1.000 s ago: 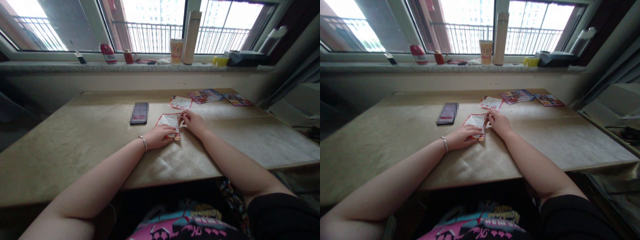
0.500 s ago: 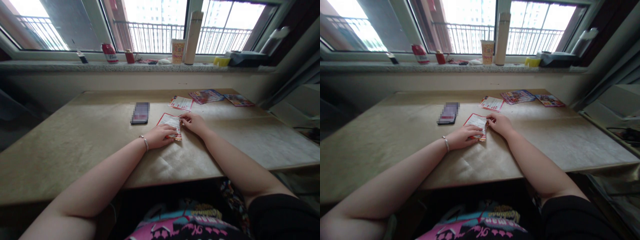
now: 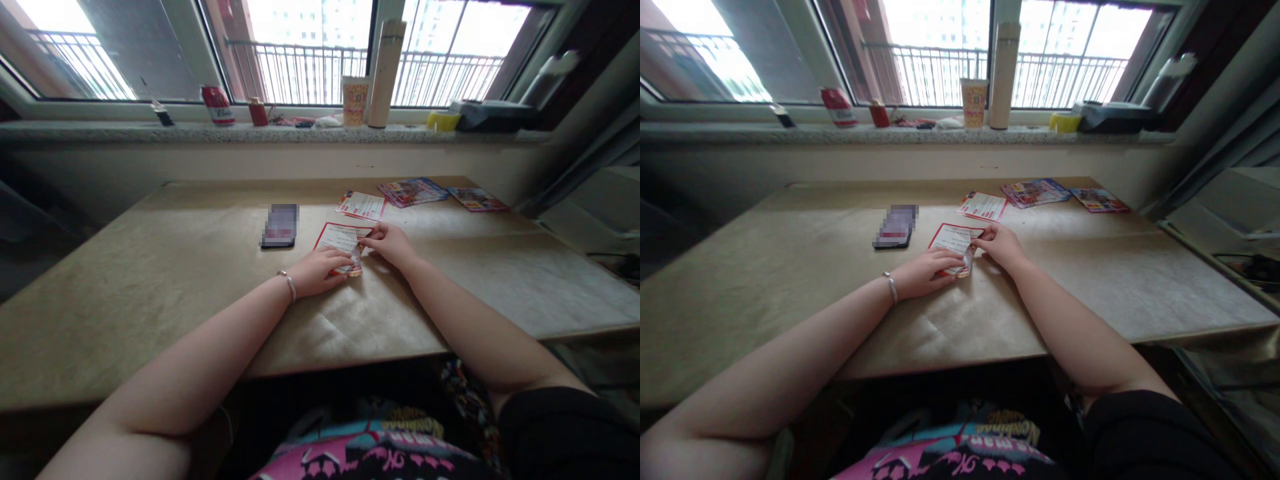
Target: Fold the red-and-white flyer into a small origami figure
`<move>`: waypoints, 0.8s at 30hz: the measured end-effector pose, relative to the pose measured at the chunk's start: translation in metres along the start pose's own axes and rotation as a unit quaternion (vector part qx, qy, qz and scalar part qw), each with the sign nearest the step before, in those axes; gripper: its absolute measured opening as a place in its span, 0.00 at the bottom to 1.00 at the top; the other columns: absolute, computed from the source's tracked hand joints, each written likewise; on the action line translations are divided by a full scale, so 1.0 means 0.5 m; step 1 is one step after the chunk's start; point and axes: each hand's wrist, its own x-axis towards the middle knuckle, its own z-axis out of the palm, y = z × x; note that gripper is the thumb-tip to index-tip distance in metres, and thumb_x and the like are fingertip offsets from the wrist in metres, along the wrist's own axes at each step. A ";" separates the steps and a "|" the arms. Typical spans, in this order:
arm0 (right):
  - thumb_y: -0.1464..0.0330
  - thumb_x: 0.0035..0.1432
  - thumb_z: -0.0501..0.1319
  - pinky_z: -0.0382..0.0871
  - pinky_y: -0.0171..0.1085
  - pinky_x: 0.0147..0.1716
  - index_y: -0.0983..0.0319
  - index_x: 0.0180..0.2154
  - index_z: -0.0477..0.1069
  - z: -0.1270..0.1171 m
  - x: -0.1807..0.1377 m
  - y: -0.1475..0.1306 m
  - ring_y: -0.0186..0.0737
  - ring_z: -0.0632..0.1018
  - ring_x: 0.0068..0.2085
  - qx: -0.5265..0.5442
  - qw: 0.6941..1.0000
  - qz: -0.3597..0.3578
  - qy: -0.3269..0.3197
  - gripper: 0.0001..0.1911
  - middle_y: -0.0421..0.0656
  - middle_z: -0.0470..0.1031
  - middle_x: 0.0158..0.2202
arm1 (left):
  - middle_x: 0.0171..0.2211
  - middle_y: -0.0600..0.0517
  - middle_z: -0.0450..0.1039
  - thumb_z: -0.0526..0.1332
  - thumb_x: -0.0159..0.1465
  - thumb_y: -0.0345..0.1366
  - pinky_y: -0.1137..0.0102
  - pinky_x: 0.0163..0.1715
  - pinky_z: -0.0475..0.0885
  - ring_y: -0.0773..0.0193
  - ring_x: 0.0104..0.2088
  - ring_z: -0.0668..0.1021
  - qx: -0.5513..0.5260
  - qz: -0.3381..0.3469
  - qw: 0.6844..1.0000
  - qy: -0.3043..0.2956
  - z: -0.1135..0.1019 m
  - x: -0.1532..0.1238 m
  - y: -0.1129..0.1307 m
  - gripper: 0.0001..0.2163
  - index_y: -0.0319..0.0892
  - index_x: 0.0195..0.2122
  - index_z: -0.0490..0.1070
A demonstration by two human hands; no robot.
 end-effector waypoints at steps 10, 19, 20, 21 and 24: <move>0.61 0.47 0.65 0.64 0.33 0.26 0.62 0.27 0.69 -0.008 -0.014 -0.017 0.33 0.71 0.25 -0.061 0.993 -0.097 -0.034 0.11 0.38 0.73 0.23 | 0.50 0.45 0.72 0.59 0.63 0.42 0.60 0.55 0.67 0.56 0.51 0.73 0.018 -0.032 0.999 -0.009 -0.006 -0.001 0.010 0.14 0.41 0.47 0.71; 0.60 0.49 0.67 0.70 0.34 0.28 0.62 0.33 0.70 -0.002 -0.007 -0.009 0.36 0.77 0.26 0.048 0.994 -0.044 -0.090 0.13 0.41 0.77 0.25 | 0.60 0.46 0.64 0.56 0.65 0.43 0.56 0.61 0.59 0.53 0.59 0.65 0.058 -0.006 0.998 -0.030 -0.009 -0.003 0.013 0.22 0.42 0.59 0.64; 0.62 0.48 0.68 0.71 0.34 0.29 0.62 0.34 0.71 0.000 -0.008 -0.010 0.36 0.77 0.26 0.056 0.993 -0.035 -0.093 0.13 0.40 0.78 0.25 | 0.60 0.46 0.64 0.57 0.64 0.44 0.56 0.61 0.59 0.52 0.60 0.65 0.059 -0.010 0.998 -0.031 -0.008 -0.003 0.013 0.22 0.43 0.59 0.64; 0.64 0.47 0.69 0.71 0.34 0.28 0.62 0.34 0.71 0.001 -0.008 -0.011 0.36 0.77 0.26 0.060 0.993 -0.025 -0.094 0.13 0.40 0.78 0.25 | 0.61 0.45 0.63 0.57 0.64 0.44 0.55 0.61 0.59 0.52 0.60 0.65 0.059 -0.017 0.998 -0.033 -0.007 -0.004 0.013 0.22 0.44 0.59 0.64; 0.71 0.45 0.69 0.70 0.33 0.28 0.63 0.34 0.74 0.006 -0.008 -0.009 0.35 0.77 0.27 0.075 0.992 -0.003 -0.104 0.11 0.41 0.79 0.27 | 0.62 0.45 0.60 0.57 0.64 0.45 0.54 0.61 0.58 0.52 0.60 0.64 0.056 -0.039 0.997 -0.040 -0.004 -0.006 0.010 0.22 0.46 0.58 0.65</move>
